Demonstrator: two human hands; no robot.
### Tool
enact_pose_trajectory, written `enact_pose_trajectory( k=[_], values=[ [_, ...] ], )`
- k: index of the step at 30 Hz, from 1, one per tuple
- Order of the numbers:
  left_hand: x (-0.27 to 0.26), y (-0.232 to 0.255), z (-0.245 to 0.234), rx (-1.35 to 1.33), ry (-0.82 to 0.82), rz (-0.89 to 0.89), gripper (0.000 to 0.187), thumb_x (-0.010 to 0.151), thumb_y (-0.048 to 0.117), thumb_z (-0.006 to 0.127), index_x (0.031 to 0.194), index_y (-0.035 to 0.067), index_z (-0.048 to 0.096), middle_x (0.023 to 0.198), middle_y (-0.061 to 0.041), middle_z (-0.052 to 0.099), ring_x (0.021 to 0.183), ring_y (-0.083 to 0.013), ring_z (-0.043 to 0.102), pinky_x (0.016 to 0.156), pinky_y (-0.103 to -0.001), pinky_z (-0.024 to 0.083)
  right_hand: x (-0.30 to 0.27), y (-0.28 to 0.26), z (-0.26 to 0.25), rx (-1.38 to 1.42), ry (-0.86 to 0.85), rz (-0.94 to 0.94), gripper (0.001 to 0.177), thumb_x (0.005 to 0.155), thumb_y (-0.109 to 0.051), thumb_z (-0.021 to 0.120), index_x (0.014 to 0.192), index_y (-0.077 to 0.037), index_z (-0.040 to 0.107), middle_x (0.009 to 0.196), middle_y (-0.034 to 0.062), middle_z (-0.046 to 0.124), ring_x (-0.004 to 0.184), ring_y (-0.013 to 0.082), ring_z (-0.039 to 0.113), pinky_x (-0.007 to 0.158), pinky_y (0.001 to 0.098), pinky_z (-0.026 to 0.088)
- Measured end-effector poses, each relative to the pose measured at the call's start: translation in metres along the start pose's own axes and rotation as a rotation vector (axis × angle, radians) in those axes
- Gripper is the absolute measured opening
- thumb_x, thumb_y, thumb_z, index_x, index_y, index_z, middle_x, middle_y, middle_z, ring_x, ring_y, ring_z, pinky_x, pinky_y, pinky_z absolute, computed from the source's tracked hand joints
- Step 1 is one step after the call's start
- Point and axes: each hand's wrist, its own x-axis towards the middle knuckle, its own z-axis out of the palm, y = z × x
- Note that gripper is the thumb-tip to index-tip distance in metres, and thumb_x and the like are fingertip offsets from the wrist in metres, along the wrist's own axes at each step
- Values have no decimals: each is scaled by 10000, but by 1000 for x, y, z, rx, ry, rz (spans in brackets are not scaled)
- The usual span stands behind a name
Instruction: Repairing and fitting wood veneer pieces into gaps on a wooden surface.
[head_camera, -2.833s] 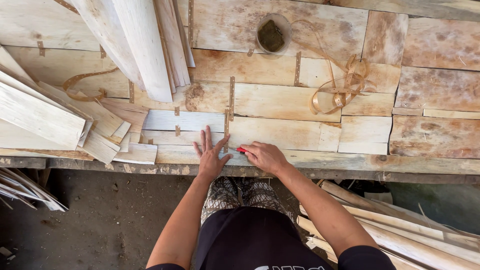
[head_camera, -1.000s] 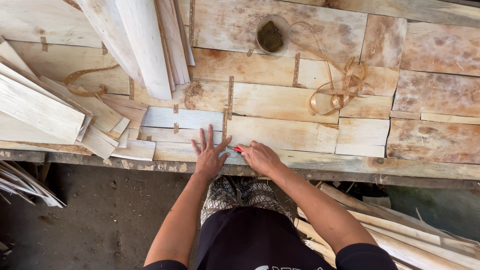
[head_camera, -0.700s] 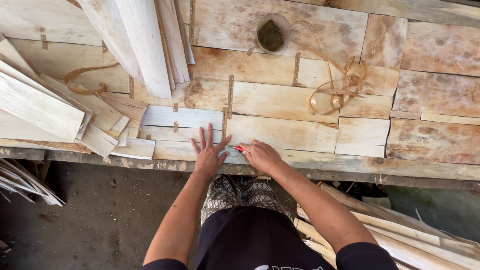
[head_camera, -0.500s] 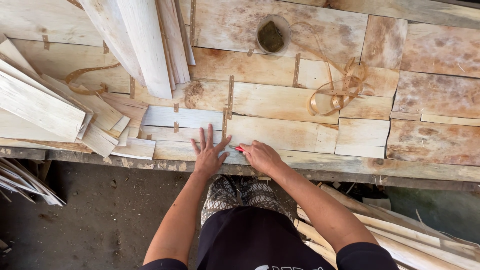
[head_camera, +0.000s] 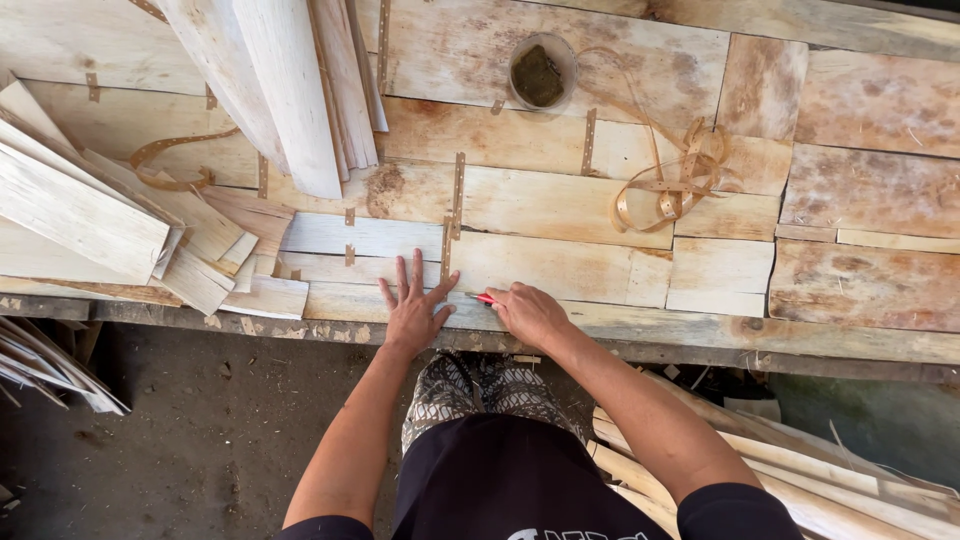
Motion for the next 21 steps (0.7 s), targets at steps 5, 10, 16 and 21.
enact_pose_trajectory(
  k=[5, 10, 16, 21],
  values=[
    [0, 1, 0, 6, -3, -4, 599, 957, 515, 596, 1518, 542, 388, 1714, -107, -126, 1559, -401, -166, 1190, -741, -33, 0, 1, -3, 12, 21, -18, 362, 1011, -236, 586, 1354, -154, 662, 942, 127, 674, 766, 252, 663, 707, 424, 580],
    [-1, 2, -2, 3, -6, -9, 605, 956, 516, 597, 1520, 545, 381, 1714, -104, -130, 1559, -394, -170, 1193, -733, -36, 0, 1, -7, -14, -68, 10, 362, 1044, -237, 554, 1387, -159, 640, 924, 124, 678, 747, 240, 670, 697, 404, 587],
    [-1, 2, -1, 3, -13, -16, 605, 954, 516, 603, 1518, 544, 382, 1716, -99, -133, 1560, -391, -175, 1198, -727, -42, -2, 10, -2, -7, -80, 44, 380, 1025, -256, 554, 1393, -190, 621, 910, 93, 648, 723, 225, 638, 649, 396, 593],
    [-1, 1, -1, -1, -2, -13, 606, 951, 508, 611, 1514, 544, 389, 1717, -99, -127, 1562, -391, -171, 1200, -726, -43, -6, 30, 3, -42, 60, -69, 373, 1002, -242, 605, 1365, -170, 660, 908, 135, 688, 775, 279, 653, 682, 444, 553]
  ],
)
